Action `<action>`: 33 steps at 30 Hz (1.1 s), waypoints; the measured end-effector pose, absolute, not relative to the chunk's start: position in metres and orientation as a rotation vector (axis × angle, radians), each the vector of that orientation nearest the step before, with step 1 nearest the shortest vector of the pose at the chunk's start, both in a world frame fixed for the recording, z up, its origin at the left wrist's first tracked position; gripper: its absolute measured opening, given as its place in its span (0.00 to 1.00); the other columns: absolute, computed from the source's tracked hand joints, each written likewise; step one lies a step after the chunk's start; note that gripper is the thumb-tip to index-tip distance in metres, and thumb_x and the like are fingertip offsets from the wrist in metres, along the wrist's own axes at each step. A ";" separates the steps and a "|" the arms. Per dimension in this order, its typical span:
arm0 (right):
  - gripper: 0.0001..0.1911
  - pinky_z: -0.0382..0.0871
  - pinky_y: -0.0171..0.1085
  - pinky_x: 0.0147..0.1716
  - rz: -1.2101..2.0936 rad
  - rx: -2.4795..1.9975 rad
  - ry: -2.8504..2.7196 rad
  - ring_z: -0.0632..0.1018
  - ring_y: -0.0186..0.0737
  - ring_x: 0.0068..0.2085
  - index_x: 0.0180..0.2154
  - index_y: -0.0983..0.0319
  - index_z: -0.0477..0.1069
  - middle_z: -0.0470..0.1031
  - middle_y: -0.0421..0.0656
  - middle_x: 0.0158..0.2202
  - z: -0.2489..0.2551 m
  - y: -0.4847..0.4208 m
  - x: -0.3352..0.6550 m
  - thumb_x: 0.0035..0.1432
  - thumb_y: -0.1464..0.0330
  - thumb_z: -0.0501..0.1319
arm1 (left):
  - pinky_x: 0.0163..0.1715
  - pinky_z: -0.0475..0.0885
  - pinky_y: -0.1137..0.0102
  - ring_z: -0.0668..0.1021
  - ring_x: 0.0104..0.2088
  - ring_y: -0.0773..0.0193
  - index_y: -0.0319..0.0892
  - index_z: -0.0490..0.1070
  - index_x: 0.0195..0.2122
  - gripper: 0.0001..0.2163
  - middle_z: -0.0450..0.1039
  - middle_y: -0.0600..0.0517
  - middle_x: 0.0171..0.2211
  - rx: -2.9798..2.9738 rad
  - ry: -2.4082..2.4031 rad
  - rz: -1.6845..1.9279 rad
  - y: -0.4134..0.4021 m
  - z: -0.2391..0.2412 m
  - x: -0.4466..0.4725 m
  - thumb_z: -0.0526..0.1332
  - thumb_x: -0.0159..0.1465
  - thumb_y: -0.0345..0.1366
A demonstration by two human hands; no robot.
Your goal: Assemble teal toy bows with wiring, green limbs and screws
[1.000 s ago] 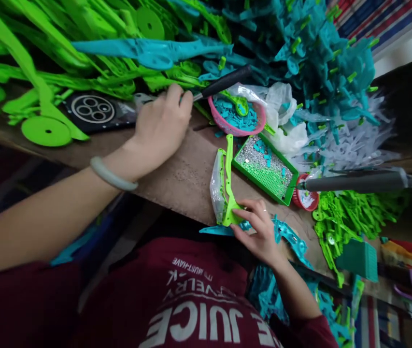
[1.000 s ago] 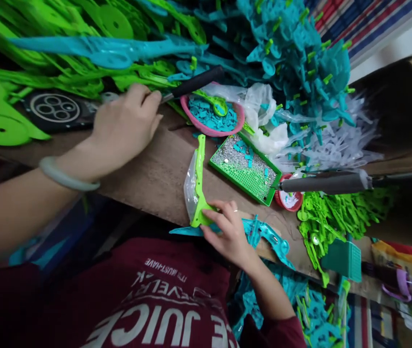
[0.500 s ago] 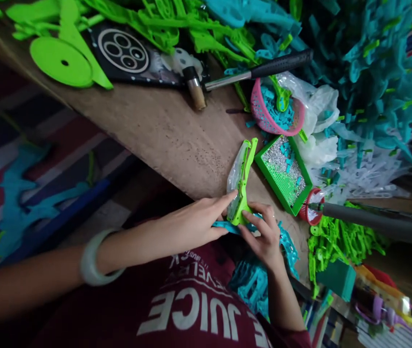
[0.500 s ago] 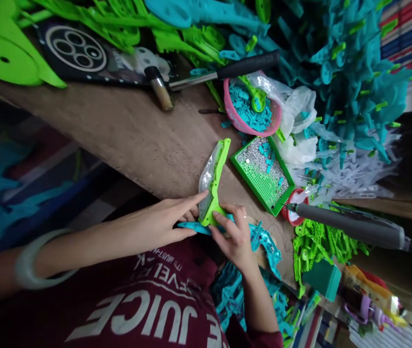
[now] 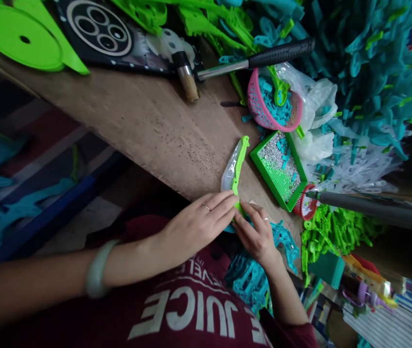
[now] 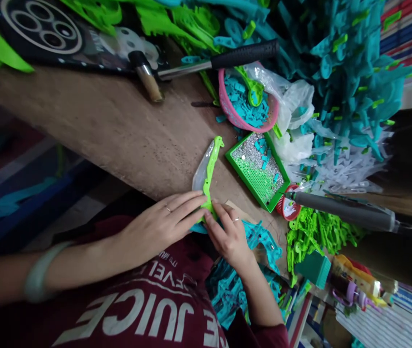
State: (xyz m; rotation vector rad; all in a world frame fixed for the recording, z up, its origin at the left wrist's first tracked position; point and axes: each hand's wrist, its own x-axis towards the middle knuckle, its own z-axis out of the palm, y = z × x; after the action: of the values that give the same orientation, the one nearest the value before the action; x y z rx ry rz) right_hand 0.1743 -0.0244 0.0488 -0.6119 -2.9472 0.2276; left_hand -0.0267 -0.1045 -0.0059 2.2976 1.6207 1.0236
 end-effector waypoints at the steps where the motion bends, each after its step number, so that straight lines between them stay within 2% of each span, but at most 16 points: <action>1: 0.21 0.79 0.50 0.48 0.226 -0.604 -2.952 0.75 0.51 0.54 0.58 0.64 0.69 0.74 0.58 0.56 0.048 -0.024 0.175 0.63 0.75 0.63 | 0.59 0.71 0.60 0.74 0.61 0.52 0.32 0.71 0.56 0.16 0.74 0.39 0.59 2.392 1.544 1.073 -0.101 -0.009 -0.030 0.54 0.69 0.24; 4: 0.23 0.79 0.50 0.50 0.217 -0.578 -2.987 0.75 0.52 0.56 0.59 0.66 0.68 0.74 0.59 0.58 0.046 -0.022 0.179 0.63 0.74 0.63 | 0.60 0.70 0.62 0.74 0.61 0.55 0.32 0.71 0.56 0.16 0.75 0.41 0.59 2.544 1.327 1.149 -0.087 -0.021 -0.042 0.53 0.70 0.24; 7: 0.24 0.78 0.50 0.50 0.223 -0.570 -2.973 0.75 0.52 0.56 0.61 0.65 0.68 0.74 0.58 0.58 0.044 -0.022 0.182 0.64 0.73 0.62 | 0.59 0.72 0.61 0.76 0.59 0.54 0.34 0.71 0.57 0.16 0.76 0.41 0.57 2.550 1.209 1.128 -0.077 -0.027 -0.051 0.58 0.69 0.27; 10: 0.23 0.78 0.49 0.50 0.235 -0.597 -2.926 0.76 0.51 0.55 0.61 0.65 0.68 0.74 0.58 0.58 0.041 -0.024 0.183 0.64 0.73 0.62 | 0.60 0.71 0.59 0.75 0.60 0.53 0.36 0.70 0.59 0.21 0.75 0.40 0.58 2.490 1.132 1.083 -0.074 -0.028 -0.056 0.65 0.64 0.33; 13: 0.25 0.77 0.51 0.52 0.174 -0.589 -2.944 0.75 0.54 0.57 0.62 0.66 0.67 0.72 0.60 0.60 0.038 -0.026 0.186 0.64 0.73 0.62 | 0.64 0.67 0.56 0.72 0.63 0.50 0.34 0.68 0.60 0.27 0.71 0.38 0.62 2.511 1.000 1.065 -0.073 -0.030 -0.062 0.69 0.61 0.37; 16: 0.27 0.77 0.51 0.53 0.140 -0.529 -2.960 0.75 0.53 0.59 0.64 0.66 0.64 0.71 0.60 0.62 0.034 -0.025 0.192 0.64 0.73 0.61 | 0.68 0.62 0.57 0.69 0.66 0.52 0.36 0.68 0.61 0.25 0.68 0.39 0.65 2.649 0.855 1.017 -0.069 -0.032 -0.067 0.66 0.62 0.33; 18: 0.27 0.78 0.49 0.53 0.202 -0.504 -2.934 0.75 0.51 0.59 0.64 0.65 0.64 0.73 0.59 0.61 0.032 -0.022 0.196 0.65 0.73 0.61 | 0.68 0.63 0.60 0.70 0.65 0.55 0.39 0.71 0.59 0.19 0.70 0.42 0.63 2.731 0.813 1.026 -0.065 -0.032 -0.069 0.60 0.66 0.29; 21: 0.25 0.78 0.48 0.52 0.312 -0.522 -2.879 0.77 0.50 0.57 0.61 0.66 0.67 0.74 0.59 0.58 0.032 -0.019 0.196 0.64 0.70 0.64 | 0.65 0.68 0.61 0.75 0.61 0.57 0.40 0.75 0.54 0.15 0.76 0.43 0.58 2.759 0.887 1.115 -0.065 -0.034 -0.067 0.53 0.70 0.26; 23: 0.23 0.78 0.48 0.50 0.315 -0.572 -2.867 0.78 0.49 0.54 0.59 0.65 0.69 0.76 0.58 0.56 0.035 -0.019 0.191 0.64 0.69 0.64 | 0.59 0.73 0.61 0.78 0.55 0.57 0.40 0.77 0.50 0.15 0.79 0.43 0.52 2.721 0.961 1.230 -0.071 -0.038 -0.064 0.52 0.71 0.26; 27: 0.23 0.77 0.48 0.46 0.306 -0.736 -2.873 0.78 0.47 0.49 0.60 0.62 0.68 0.77 0.53 0.50 0.040 -0.024 0.179 0.65 0.66 0.63 | 0.48 0.79 0.64 0.82 0.45 0.60 0.42 0.78 0.42 0.11 0.82 0.47 0.42 2.599 1.084 1.426 -0.091 -0.047 -0.052 0.55 0.71 0.29; 33: 0.23 0.76 0.47 0.46 0.392 -0.776 -2.877 0.77 0.46 0.48 0.60 0.60 0.68 0.74 0.51 0.49 0.048 -0.026 0.173 0.66 0.62 0.63 | 0.45 0.81 0.66 0.83 0.42 0.61 0.40 0.78 0.37 0.12 0.83 0.48 0.38 2.480 1.129 1.507 -0.102 -0.052 -0.035 0.54 0.71 0.27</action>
State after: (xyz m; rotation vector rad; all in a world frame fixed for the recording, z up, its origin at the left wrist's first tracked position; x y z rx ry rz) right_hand 0.1735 -0.0265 0.0479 -0.7756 -2.8774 0.3925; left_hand -0.0353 -0.1015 -0.0519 2.4801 1.1287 1.5071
